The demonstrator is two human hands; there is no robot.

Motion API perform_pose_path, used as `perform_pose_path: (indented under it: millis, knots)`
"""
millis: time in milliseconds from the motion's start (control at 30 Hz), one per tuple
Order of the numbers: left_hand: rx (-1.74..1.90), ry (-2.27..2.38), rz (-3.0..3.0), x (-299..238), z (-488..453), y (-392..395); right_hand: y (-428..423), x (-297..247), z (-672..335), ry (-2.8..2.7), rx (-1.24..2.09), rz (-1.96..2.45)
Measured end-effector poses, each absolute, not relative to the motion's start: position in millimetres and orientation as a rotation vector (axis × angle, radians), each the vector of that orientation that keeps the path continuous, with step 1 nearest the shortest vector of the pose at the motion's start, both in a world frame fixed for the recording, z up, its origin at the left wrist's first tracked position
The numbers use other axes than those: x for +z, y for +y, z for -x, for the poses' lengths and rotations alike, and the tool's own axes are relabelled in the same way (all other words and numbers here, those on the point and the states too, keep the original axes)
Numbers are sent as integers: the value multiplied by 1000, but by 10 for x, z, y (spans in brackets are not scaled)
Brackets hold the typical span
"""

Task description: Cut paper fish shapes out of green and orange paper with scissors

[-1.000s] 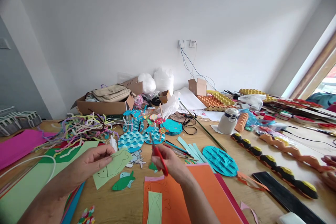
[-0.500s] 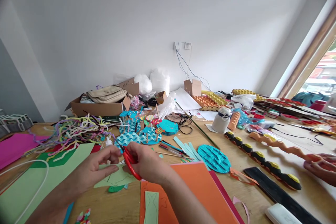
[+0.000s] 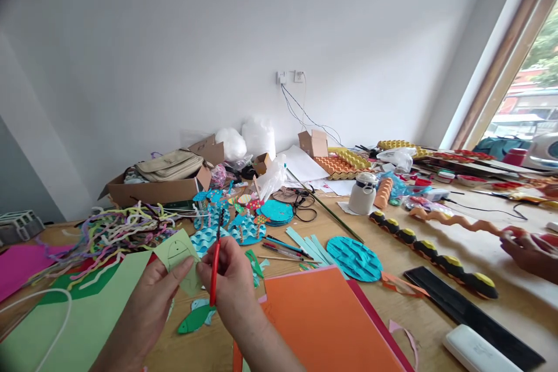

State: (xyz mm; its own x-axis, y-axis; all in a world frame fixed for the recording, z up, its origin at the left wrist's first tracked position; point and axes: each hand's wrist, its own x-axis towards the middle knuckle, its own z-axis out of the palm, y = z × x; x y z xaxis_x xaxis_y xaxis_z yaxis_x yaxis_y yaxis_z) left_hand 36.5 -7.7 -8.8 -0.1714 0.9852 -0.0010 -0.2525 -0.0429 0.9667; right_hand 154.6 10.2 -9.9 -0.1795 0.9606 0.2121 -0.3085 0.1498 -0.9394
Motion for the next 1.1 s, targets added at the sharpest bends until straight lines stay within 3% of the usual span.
perform_pose_path:
  millis: [433,767,1100]
  knots:
    - [1373,1054,-832,-74,-321,-103,120,-184,-1679,-1478,1043,938]
    - [1445,1194,-939,-74,-306,-99,57,-129,-1658,-1453,1222,910]
    - [1315,1358,-1171,5,-172,-113,180,-156,-1822,-1660,972,938]
